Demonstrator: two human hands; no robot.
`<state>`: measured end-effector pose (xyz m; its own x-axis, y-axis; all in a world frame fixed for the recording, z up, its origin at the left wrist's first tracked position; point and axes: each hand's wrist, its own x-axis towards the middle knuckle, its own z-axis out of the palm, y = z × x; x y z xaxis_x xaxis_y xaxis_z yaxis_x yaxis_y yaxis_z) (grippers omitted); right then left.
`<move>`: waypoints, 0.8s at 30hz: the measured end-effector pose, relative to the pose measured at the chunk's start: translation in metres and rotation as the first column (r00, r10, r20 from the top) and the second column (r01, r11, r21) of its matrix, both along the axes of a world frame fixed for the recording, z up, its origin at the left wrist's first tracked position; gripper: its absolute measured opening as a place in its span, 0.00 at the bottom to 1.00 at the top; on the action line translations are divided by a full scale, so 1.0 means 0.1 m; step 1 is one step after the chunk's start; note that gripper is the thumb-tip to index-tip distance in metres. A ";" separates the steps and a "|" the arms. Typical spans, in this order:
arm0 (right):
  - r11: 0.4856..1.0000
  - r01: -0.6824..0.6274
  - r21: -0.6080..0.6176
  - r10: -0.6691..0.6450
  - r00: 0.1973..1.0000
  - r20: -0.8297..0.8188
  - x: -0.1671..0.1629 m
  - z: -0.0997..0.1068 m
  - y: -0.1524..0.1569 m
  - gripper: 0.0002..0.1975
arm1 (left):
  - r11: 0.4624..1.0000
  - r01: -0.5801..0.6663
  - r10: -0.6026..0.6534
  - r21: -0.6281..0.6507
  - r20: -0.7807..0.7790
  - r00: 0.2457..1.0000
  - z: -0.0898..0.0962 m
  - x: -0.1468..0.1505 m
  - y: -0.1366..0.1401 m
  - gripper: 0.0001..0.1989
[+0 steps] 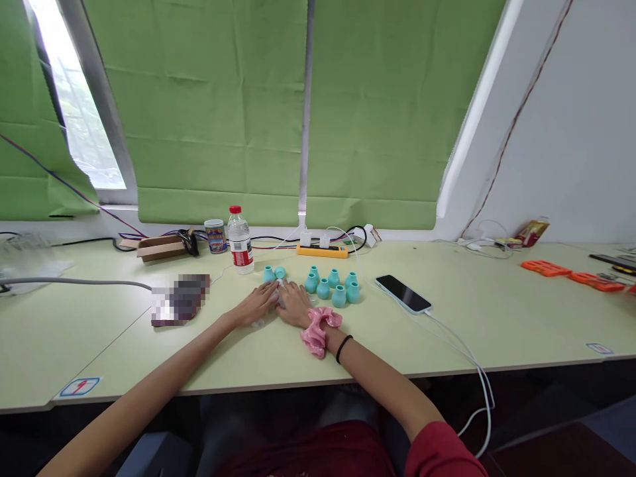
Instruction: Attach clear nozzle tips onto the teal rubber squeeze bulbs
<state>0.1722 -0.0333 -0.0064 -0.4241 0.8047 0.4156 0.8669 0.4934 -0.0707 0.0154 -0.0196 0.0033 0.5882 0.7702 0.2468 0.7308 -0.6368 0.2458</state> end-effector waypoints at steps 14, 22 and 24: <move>0.998 -0.059 0.019 0.057 0.995 0.077 0.01 -0.06 0.07 0.25 | 0.996 -0.093 0.093 -0.011 -0.028 0.995 0.02 0.01 -0.02 0.26; 0.997 -0.079 0.014 0.078 0.996 0.053 0.04 -0.03 0.06 0.21 | 0.978 -0.209 0.207 -0.002 -0.130 0.970 0.04 -0.01 -0.02 0.23; 0.997 -0.073 0.028 0.072 0.997 0.027 0.04 -0.02 0.06 0.19 | 0.963 -0.258 0.263 0.072 -0.070 0.962 0.04 -0.01 0.00 0.20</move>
<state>0.1759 -0.0273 -0.0088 -0.4919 0.7592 0.4262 0.8301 0.5566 -0.0333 0.0140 -0.0196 0.0071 0.3884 0.8842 0.2595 0.8889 -0.4338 0.1475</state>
